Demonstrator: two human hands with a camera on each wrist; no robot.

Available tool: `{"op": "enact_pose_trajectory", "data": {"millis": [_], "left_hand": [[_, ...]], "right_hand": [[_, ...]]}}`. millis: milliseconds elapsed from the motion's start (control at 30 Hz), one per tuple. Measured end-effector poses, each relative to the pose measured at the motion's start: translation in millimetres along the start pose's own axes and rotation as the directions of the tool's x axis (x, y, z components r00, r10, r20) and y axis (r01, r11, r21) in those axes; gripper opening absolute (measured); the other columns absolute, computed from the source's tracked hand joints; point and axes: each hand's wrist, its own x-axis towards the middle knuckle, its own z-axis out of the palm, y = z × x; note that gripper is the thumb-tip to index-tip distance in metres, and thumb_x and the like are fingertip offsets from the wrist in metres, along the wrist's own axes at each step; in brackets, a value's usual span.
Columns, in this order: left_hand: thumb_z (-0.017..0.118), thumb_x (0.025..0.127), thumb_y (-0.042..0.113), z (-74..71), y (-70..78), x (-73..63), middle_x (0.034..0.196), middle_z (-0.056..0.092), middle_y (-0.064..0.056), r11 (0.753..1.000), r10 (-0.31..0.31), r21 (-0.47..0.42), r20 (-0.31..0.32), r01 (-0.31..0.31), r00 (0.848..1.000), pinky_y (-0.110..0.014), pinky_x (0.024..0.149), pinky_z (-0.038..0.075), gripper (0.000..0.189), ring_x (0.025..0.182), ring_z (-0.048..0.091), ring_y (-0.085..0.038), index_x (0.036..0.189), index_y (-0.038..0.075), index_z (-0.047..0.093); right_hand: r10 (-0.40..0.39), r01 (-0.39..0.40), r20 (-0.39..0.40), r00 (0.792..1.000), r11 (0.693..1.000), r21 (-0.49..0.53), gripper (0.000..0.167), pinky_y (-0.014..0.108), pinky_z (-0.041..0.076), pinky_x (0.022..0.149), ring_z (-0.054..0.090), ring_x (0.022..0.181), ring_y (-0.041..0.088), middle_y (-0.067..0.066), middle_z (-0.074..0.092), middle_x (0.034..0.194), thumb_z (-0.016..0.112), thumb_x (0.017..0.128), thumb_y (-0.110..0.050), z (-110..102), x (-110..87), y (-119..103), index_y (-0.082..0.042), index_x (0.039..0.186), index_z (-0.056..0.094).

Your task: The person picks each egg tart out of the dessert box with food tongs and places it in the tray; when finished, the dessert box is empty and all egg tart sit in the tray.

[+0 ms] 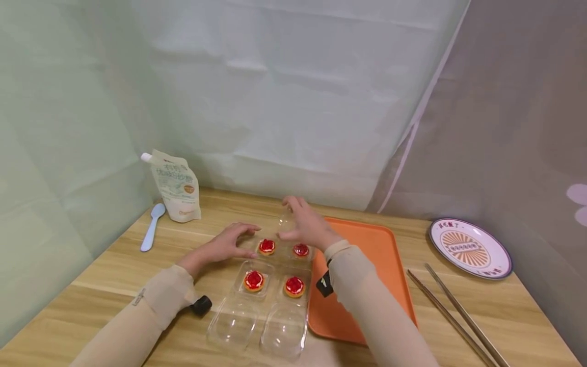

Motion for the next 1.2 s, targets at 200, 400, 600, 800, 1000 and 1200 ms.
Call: {"op": "enact_pose_trajectory", "data": {"millis": [200, 400, 600, 800, 1000, 1200], "left_hand": [[0.078, 0.076, 0.045, 1.4, -1.6, -1.1, 0.132, 0.057, -0.014, 1.000, 0.000, -0.003, 0.000, 0.000, 1.000, -0.054, 0.110, 0.033, 0.074, 0.126, 0.046, -0.032, 0.137, 0.014, 0.049], [0.078, 0.076, 0.043, 0.9, -2.0, -1.5, 0.131, 0.057, -0.014, 1.000, -0.004, 0.005, -0.008, 0.004, 1.000, -0.053, 0.110, 0.033, 0.073, 0.127, 0.045, -0.031, 0.137, 0.014, 0.050], [0.078, 0.077, 0.043, 2.3, -1.9, -1.5, 0.131, 0.057, -0.013, 1.000, 0.019, 0.018, -0.001, -0.019, 1.000, -0.053, 0.111, 0.032, 0.073, 0.126, 0.046, -0.031, 0.137, 0.013, 0.050], [0.078, 0.077, 0.043, 2.8, -1.7, -0.9, 0.133, 0.057, -0.012, 0.999, 0.015, 0.029, -0.006, -0.014, 1.000, -0.053, 0.112, 0.030, 0.073, 0.128, 0.045, -0.031, 0.137, 0.014, 0.049], [0.078, 0.076, 0.044, 1.6, -1.1, 0.6, 0.133, 0.057, -0.012, 0.999, 0.015, 0.031, -0.004, -0.015, 1.000, -0.052, 0.112, 0.031, 0.074, 0.128, 0.045, -0.031, 0.138, 0.014, 0.049], [0.078, 0.077, 0.043, 0.1, -0.7, -0.7, 0.134, 0.056, -0.012, 1.000, 0.002, 0.027, 0.003, -0.002, 1.000, -0.052, 0.112, 0.031, 0.074, 0.128, 0.045, -0.030, 0.138, 0.013, 0.048]], "right_hand": [[0.036, -0.036, -0.013, 0.999, 0.998, 0.044, 0.069, 0.045, 0.050, 0.094, 0.056, 0.113, 0.029, 0.013, 0.057, 0.119, 0.079, 0.076, -0.033, 2.8, 8.6, 11.8, -0.005, 0.129, 0.044], [0.061, -0.061, 0.011, 0.998, 0.995, 0.081, 0.069, 0.046, 0.049, 0.095, 0.056, 0.114, 0.028, 0.015, 0.057, 0.122, 0.080, 0.076, -0.034, 4.5, 18.0, 17.4, -0.005, 0.128, 0.044], [0.119, -0.122, 0.035, 0.992, 0.986, 0.111, 0.068, 0.046, 0.049, 0.095, 0.056, 0.112, 0.030, 0.020, 0.057, 0.124, 0.079, 0.077, -0.031, 11.4, 24.5, 23.4, -0.003, 0.127, 0.043], [0.194, -0.202, 0.076, 0.978, 0.974, 0.106, 0.067, 0.046, 0.049, 0.097, 0.056, 0.115, 0.033, 0.022, 0.056, 0.126, 0.078, 0.078, -0.032, 21.4, 32.0, 27.9, -0.003, 0.126, 0.042], [0.248, -0.259, 0.142, 0.958, 0.963, 0.069, 0.075, 0.046, 0.048, 0.099, 0.056, 0.118, 0.035, 0.020, 0.053, 0.133, 0.077, 0.079, -0.035, 30.2, 37.1, 30.7, -0.001, 0.133, 0.038], [0.256, -0.261, 0.213, 0.943, 0.965, -0.002, 0.093, 0.048, 0.043, 0.106, 0.053, 0.123, 0.039, 0.024, 0.049, 0.139, 0.074, 0.082, -0.035, 36.8, 40.2, 33.4, 0.002, 0.149, 0.021]]}}
